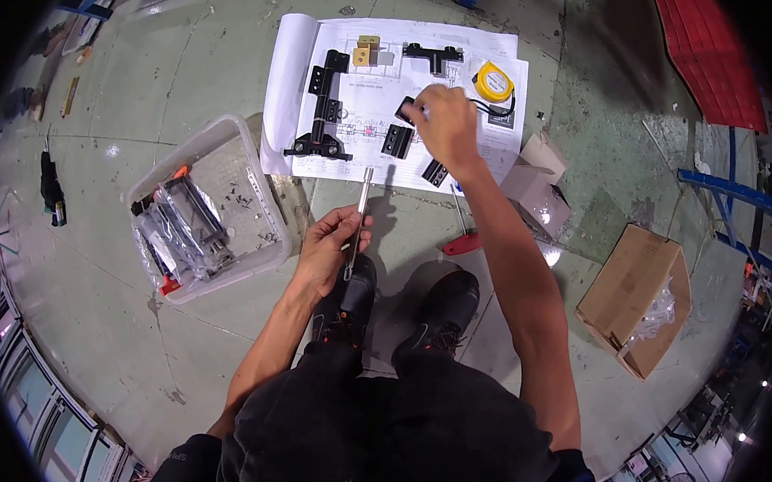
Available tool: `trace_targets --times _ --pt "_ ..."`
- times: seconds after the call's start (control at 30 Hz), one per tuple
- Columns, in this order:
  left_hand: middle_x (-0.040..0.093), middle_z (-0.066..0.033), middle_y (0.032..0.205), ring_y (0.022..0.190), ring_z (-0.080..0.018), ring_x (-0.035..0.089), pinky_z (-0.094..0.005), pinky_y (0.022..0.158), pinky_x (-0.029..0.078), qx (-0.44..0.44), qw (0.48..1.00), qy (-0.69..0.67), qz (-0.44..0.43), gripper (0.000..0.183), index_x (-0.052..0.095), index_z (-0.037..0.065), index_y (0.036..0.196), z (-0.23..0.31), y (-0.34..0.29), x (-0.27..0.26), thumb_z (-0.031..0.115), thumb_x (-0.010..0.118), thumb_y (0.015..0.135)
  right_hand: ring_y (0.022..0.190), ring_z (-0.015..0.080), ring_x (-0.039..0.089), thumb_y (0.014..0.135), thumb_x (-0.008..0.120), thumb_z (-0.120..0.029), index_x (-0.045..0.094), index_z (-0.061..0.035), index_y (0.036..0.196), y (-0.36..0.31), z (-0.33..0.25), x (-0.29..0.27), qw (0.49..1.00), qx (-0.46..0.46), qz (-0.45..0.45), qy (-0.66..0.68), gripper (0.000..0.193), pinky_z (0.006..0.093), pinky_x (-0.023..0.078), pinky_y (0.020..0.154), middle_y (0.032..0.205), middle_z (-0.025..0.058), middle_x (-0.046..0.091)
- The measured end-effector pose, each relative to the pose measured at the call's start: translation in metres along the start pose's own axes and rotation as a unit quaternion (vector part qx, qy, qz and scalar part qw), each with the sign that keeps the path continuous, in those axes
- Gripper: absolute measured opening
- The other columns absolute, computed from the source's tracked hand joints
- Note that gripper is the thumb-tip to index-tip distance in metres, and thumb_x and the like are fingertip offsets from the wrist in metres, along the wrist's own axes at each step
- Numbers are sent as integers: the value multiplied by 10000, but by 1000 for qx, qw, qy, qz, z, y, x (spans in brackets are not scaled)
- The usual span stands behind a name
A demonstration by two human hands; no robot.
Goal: The person assembles metal brackets onto large metal frames by hand, using a screwdriver and an Allen key to secure them with screws according to an instruction sheet.
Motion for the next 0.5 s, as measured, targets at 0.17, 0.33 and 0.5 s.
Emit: trace_targets --times 0.17,0.33,0.5 --pt "672 -42 946 736 -81 588 -193 618 480 12 1000 2 4 233 630 14 1128 -4 3 -4 159 602 949 770 285 623 829 677 -156 644 -33 843 -33 -2 -10 981 130 88 114 128 394 468 683 841 123 650" --pt "664 -31 936 672 -66 542 -192 572 442 3 1000 28 1 241 633 18 1138 -7 10 -6 173 573 963 649 184 665 850 672 -115 635 -15 924 -26 21 -12 959 238 53 140 130 286 493 585 709 119 666" --pt "652 -35 929 659 -66 522 -198 567 428 12 998 64 5 284 609 17 1204 4 11 8 172 548 974 667 230 671 873 657 -253 615 -35 1124 39 53 5 982 158 7 106 334 345 505 633 728 134 677"
Point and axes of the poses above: each hand's wrist, its own y-axis towards the middle knuckle, its own x-axis out of the palm, z = x × y, the point moved 1 cm from there along y, towards the middle knuckle
